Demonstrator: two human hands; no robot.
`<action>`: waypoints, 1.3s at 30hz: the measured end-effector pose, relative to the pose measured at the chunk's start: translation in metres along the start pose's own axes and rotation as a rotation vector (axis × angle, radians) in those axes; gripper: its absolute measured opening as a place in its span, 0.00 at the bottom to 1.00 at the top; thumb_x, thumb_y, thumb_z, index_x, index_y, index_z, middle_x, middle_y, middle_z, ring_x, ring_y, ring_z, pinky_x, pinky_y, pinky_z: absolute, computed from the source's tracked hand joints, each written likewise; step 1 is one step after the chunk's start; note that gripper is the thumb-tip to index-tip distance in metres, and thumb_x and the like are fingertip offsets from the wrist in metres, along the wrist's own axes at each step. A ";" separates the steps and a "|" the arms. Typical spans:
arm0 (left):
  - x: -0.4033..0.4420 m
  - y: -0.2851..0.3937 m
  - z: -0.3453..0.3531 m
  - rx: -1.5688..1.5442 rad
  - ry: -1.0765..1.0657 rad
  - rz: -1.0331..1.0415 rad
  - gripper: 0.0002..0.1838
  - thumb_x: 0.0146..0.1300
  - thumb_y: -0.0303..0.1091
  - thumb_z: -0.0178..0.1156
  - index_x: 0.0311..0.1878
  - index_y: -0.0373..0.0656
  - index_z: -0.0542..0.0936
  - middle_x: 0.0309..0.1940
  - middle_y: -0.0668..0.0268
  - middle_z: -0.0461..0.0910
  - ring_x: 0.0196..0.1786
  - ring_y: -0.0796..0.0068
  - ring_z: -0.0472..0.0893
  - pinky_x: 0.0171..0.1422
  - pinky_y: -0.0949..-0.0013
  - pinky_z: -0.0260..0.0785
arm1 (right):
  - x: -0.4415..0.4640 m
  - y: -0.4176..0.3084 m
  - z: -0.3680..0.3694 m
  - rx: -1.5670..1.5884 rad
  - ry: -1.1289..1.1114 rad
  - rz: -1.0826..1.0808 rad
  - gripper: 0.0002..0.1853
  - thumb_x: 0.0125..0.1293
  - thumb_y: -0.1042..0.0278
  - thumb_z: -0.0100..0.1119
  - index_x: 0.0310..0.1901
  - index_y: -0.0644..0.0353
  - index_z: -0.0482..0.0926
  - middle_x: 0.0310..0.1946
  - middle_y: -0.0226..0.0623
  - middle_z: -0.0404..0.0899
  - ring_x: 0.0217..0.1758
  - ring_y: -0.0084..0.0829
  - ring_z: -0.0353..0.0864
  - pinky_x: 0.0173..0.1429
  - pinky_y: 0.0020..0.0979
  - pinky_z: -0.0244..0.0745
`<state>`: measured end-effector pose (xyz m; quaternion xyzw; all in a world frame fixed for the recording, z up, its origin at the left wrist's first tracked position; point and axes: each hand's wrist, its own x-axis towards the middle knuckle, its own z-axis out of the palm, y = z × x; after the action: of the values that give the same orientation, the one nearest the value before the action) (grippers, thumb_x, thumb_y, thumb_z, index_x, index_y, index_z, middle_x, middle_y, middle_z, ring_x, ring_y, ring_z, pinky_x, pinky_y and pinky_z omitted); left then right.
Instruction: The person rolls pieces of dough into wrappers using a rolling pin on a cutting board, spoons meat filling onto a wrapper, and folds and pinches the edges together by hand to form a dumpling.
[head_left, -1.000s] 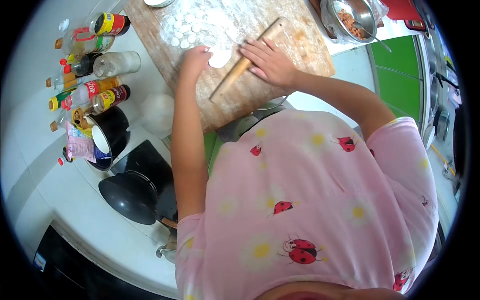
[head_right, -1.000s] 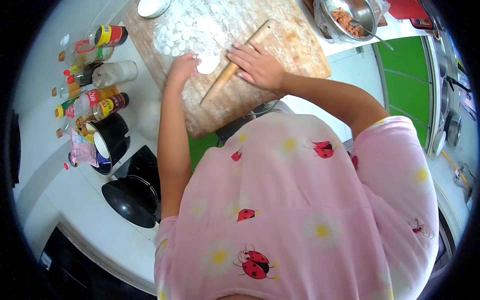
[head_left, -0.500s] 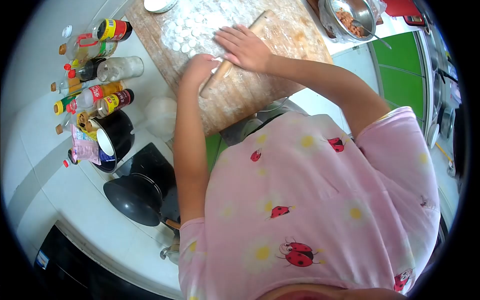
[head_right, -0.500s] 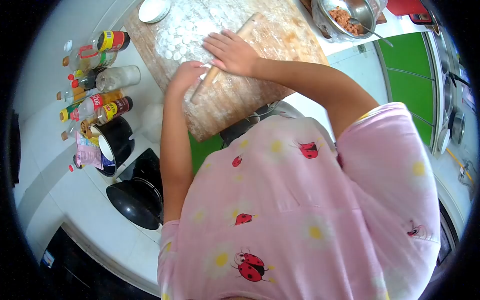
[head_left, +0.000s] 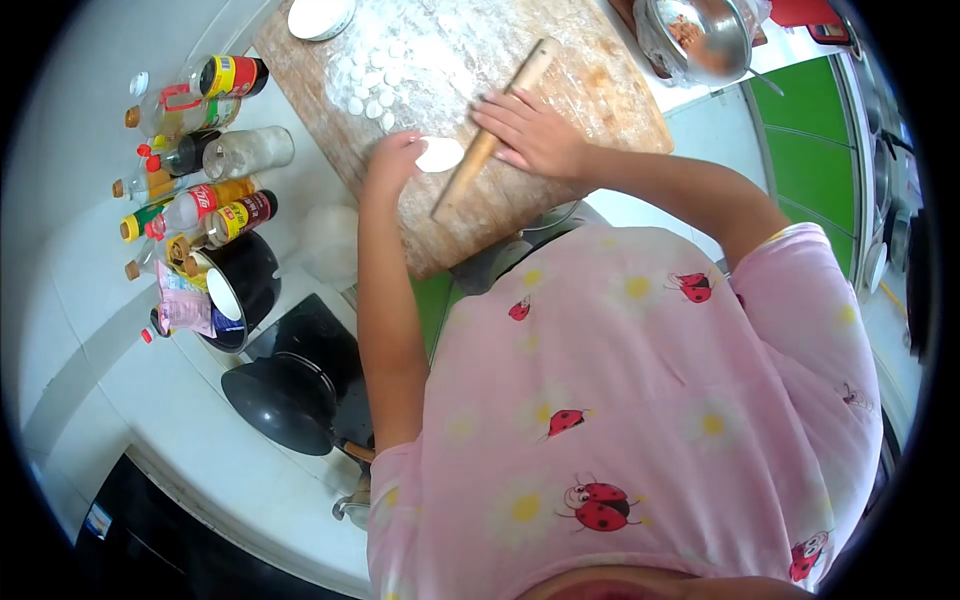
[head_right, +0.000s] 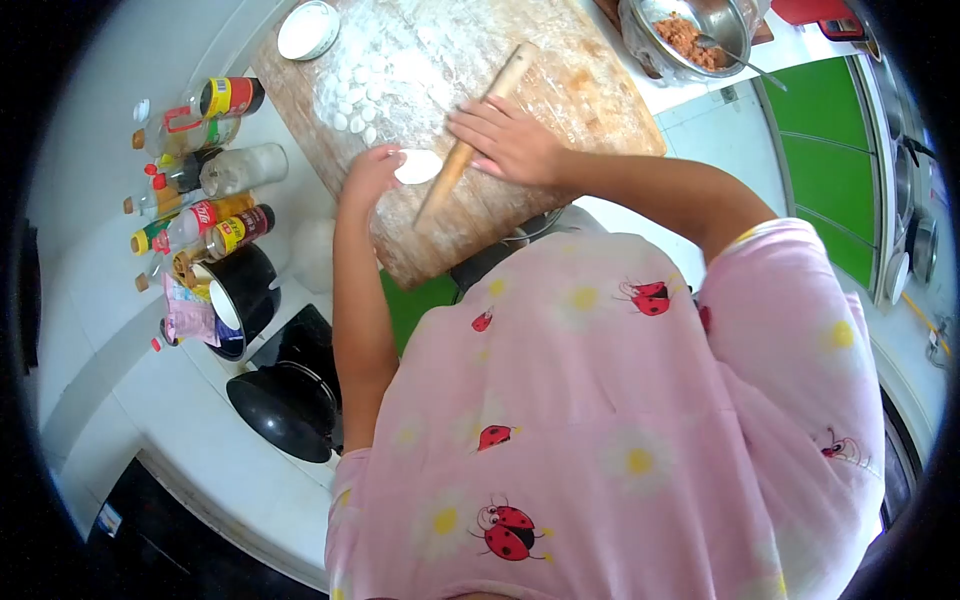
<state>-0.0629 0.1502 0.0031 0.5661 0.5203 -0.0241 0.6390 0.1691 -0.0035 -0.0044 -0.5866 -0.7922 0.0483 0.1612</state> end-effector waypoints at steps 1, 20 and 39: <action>-0.006 -0.003 0.001 -0.081 0.041 -0.011 0.16 0.63 0.38 0.65 0.49 0.37 0.82 0.36 0.68 0.81 0.34 0.78 0.76 0.40 0.73 0.68 | -0.012 0.000 -0.006 0.014 -0.023 -0.022 0.31 0.73 0.48 0.49 0.69 0.60 0.66 0.70 0.41 0.67 0.77 0.36 0.58 0.81 0.44 0.46; -0.001 -0.021 0.015 0.129 0.233 0.083 0.12 0.62 0.30 0.62 0.45 0.32 0.83 0.32 0.66 0.84 0.34 0.80 0.79 0.38 0.74 0.70 | 0.033 0.002 0.017 0.060 0.064 0.022 0.34 0.72 0.48 0.49 0.72 0.61 0.62 0.74 0.41 0.61 0.79 0.37 0.54 0.81 0.42 0.46; 0.072 0.100 0.014 0.646 0.562 0.324 0.12 0.59 0.30 0.60 0.45 0.39 0.80 0.38 0.54 0.83 0.44 0.53 0.81 0.49 0.61 0.73 | -0.009 0.053 -0.045 0.265 -0.027 0.074 0.18 0.62 0.66 0.59 0.54 0.52 0.75 0.53 0.35 0.74 0.66 0.36 0.69 0.78 0.48 0.53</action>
<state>0.0405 0.2159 0.0201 0.7950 0.5439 0.0698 0.2594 0.2337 -0.0011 0.0221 -0.5884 -0.7587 0.1664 0.2248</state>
